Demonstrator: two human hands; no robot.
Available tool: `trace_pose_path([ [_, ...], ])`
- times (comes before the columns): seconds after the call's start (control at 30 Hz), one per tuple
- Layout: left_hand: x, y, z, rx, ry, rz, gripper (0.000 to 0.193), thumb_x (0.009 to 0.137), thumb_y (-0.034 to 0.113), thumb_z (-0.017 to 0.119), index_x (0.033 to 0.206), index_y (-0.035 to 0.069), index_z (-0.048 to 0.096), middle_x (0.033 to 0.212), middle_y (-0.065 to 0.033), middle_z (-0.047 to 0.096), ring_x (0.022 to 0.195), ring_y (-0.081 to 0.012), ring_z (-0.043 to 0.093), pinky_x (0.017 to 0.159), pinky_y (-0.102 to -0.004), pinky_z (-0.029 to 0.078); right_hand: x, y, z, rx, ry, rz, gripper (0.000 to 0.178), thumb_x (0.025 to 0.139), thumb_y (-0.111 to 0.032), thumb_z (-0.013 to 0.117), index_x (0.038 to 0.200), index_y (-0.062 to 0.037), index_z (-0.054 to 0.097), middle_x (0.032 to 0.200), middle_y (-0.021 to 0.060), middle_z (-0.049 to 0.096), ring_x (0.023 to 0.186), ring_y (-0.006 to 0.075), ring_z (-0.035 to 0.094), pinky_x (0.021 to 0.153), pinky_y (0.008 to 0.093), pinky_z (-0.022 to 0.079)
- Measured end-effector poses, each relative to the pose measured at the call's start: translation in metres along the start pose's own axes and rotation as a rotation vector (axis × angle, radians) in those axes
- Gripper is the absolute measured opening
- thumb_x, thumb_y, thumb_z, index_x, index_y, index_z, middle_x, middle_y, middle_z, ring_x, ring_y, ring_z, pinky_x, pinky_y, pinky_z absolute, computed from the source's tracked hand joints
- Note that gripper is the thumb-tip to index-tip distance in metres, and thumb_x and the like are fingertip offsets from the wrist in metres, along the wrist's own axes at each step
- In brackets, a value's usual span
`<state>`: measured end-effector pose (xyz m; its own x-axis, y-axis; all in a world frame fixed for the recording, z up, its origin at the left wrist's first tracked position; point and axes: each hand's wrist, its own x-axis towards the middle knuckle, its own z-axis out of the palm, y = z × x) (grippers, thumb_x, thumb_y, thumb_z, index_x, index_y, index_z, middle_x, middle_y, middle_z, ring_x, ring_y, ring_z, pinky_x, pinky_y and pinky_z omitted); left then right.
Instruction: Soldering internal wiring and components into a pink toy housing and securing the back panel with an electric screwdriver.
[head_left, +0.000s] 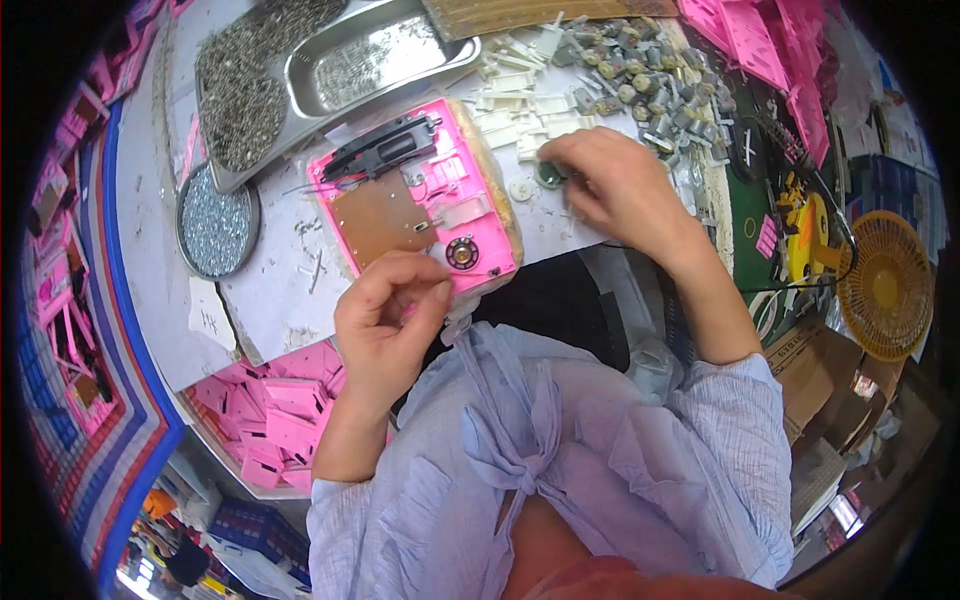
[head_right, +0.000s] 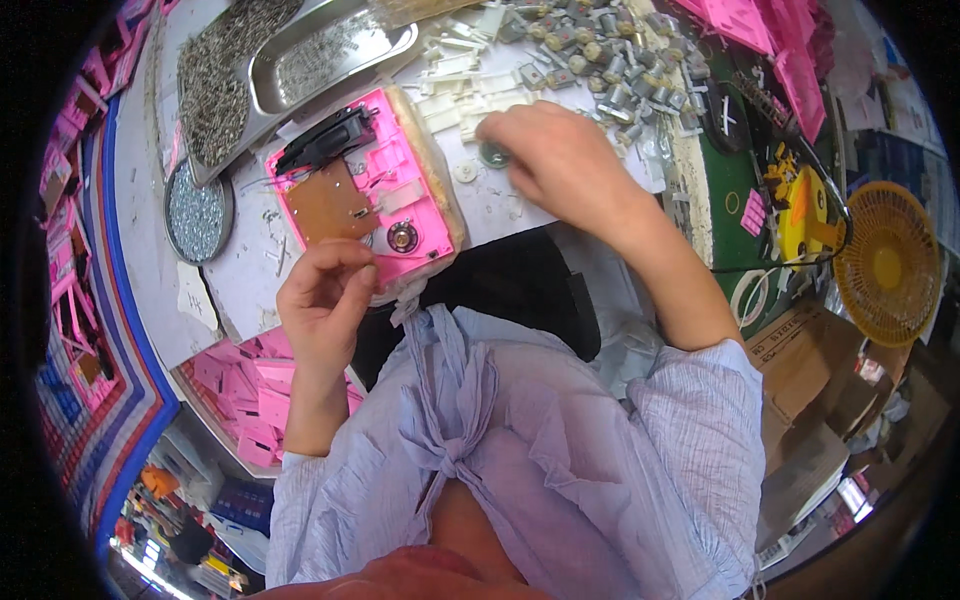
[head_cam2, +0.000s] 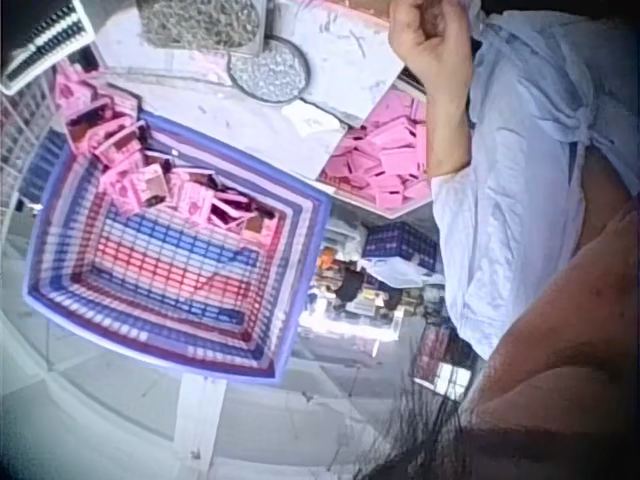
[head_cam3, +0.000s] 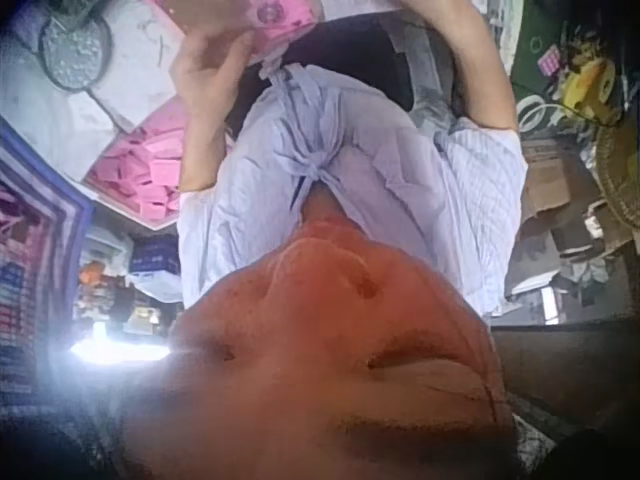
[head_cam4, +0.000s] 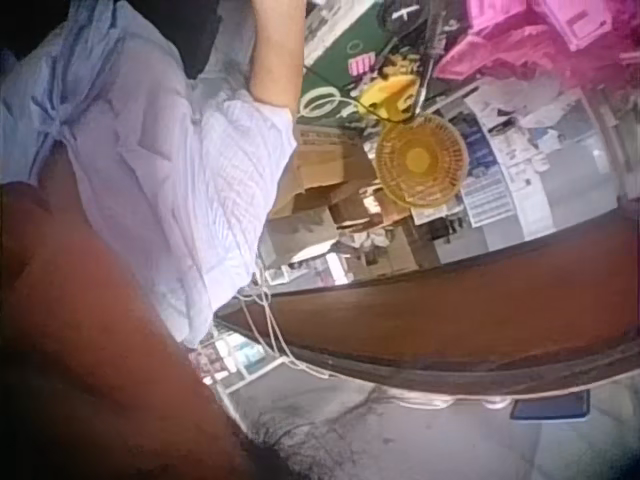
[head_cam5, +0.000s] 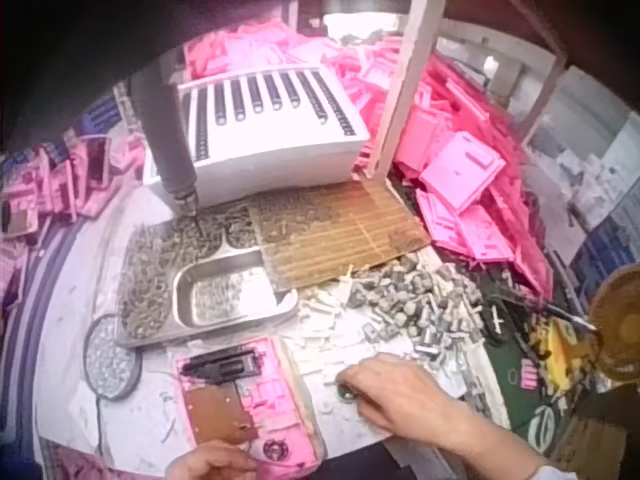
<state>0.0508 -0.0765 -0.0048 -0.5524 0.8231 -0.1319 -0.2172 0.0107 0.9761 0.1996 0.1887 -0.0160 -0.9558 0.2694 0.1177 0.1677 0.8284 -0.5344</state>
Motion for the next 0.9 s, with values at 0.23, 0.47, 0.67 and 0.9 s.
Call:
trace_pose_path([
  [0.23,0.005,-0.005,0.012,0.219,0.026,0.070,0.024,0.090,-0.005,0.072,0.112,-0.002,0.062,0.104,-0.0082,0.067,0.092,-0.0139,0.069,0.082,-0.0274,0.058,-0.007,-0.069,0.008,1.216,-0.108,0.390,0.044,0.089,0.005,0.071,0.132,-0.0016,0.061,0.090,-0.0012,0.061,0.080,0.0022,0.056,0.066,0.0162,0.044],
  [0.47,0.001,-0.011,0.008,0.188,0.055,0.130,0.027,0.089,-0.005,0.073,0.112,-0.001,0.061,0.102,-0.0092,0.068,0.091,-0.0146,0.071,0.081,-0.0289,0.060,0.007,-0.083,0.027,1.304,-0.201,0.331,0.047,0.089,0.004,0.073,0.133,0.0015,0.059,0.089,-0.0020,0.059,0.080,0.0040,0.054,0.070,0.0185,0.044],
  [0.67,-0.003,-0.009,0.007,0.159,0.044,0.133,0.025,0.089,-0.005,0.072,0.111,-0.001,0.061,0.103,-0.0086,0.068,0.092,-0.0137,0.071,0.083,-0.0289,0.061,0.005,-0.082,0.027,1.225,-0.242,0.372,0.049,0.088,0.002,0.075,0.134,-0.0014,0.060,0.090,-0.0016,0.060,0.078,0.0035,0.054,0.065,0.0184,0.044],
  [0.9,0.002,-0.011,-0.001,0.523,0.035,0.472,0.027,0.081,-0.007,0.076,0.103,0.003,0.064,0.093,-0.0109,0.069,0.083,-0.0268,0.071,0.072,-0.0362,0.056,0.008,-0.091,0.024,0.718,-0.042,0.077,0.059,0.082,-0.009,0.084,0.136,-0.0053,0.060,0.101,0.0079,0.070,0.081,0.0115,0.066,0.063,0.0273,0.052],
])
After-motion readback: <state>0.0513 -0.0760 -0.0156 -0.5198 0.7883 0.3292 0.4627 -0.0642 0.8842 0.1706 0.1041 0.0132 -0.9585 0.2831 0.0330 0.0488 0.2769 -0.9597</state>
